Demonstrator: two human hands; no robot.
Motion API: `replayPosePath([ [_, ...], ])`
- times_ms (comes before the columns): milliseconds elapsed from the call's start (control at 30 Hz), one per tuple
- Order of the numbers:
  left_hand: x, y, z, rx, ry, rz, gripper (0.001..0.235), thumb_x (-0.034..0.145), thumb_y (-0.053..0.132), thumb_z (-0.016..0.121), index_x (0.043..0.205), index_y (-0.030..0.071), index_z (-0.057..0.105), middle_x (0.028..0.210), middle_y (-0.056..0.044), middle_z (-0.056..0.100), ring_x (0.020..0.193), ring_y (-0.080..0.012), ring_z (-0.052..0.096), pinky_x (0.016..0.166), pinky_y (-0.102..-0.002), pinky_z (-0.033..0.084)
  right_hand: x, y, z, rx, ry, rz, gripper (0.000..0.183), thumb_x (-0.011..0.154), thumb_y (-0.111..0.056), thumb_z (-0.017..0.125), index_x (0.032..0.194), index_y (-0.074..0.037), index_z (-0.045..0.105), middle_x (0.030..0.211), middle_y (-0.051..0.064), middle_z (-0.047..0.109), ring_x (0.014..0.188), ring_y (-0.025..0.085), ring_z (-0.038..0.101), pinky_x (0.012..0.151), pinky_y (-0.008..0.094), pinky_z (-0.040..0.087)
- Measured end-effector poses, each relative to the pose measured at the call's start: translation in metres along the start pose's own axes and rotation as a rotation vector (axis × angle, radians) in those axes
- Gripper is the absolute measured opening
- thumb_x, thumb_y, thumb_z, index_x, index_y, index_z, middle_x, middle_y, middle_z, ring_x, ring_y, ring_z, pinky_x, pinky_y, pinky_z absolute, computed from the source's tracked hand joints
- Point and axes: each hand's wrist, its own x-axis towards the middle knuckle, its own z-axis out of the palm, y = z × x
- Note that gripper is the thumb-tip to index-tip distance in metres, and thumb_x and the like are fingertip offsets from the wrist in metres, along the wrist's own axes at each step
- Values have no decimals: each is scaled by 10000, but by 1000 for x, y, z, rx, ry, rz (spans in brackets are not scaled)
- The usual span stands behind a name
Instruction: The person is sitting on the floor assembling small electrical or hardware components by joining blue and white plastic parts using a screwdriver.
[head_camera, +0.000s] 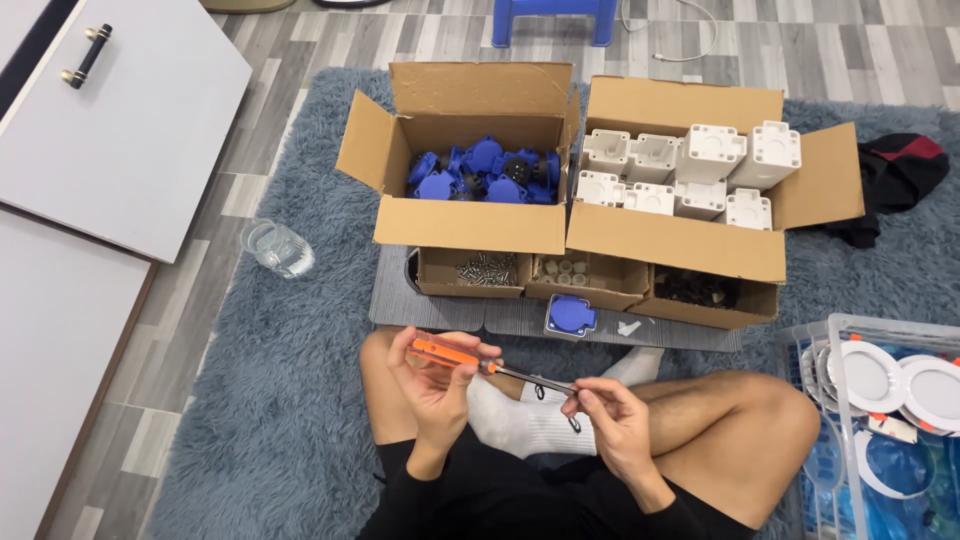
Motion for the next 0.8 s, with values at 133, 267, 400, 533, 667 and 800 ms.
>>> replayPosePath([
  [133, 1, 0, -1, 17, 20, -5, 749, 1075, 67, 711, 1619, 227, 222, 1279, -198, 689, 1020, -333, 797, 913, -436, 720, -1, 9, -13, -49, 72, 47, 273, 977, 86, 721, 1249, 74, 715, 1119, 226, 812, 987, 314, 812, 849, 373, 660],
  [267, 1, -2, -4, 28, 23, 4, 736, 1078, 69, 708, 1612, 228, 226, 1284, -194, 685, 1024, -334, 796, 925, -435, 715, -1, 10, -15, 5, 109, 94, 225, 954, 105, 738, 1176, 69, 726, 1202, 253, 785, 1046, 328, 801, 842, 373, 665],
  [400, 0, -4, -5, 27, 35, -4, 743, 1075, 71, 712, 1613, 236, 228, 1286, -187, 690, 1025, -328, 797, 924, -435, 719, 0, 11, -14, 64, 131, 112, 161, 967, 62, 750, 1124, 38, 775, 1176, 228, 801, 1015, 329, 806, 822, 376, 670],
  [533, -2, -7, -6, 30, 44, -8, 746, 1076, 74, 707, 1613, 226, 211, 1277, -191, 688, 1022, -324, 796, 925, -443, 725, -1, 17, -14, 108, 128, 93, 174, 958, 88, 746, 1110, 24, 799, 1244, 200, 733, 977, 271, 723, 840, 369, 625],
  [667, -4, -9, -6, 16, 59, -3, 763, 1078, 54, 696, 1629, 231, 198, 1285, -192, 686, 1037, -328, 797, 924, -433, 729, -3, 19, -14, 127, 168, 104, 189, 971, 64, 750, 1149, 14, 791, 1108, 156, 756, 928, 234, 714, 822, 346, 609],
  [800, -6, -10, -4, 46, 105, -11, 781, 1063, 35, 696, 1627, 219, 189, 1284, -194, 681, 1027, -334, 802, 906, -413, 727, -4, 19, -15, 145, 176, 114, 217, 978, 68, 739, 1187, 19, 774, 1114, 176, 770, 1004, 247, 741, 867, 339, 618],
])
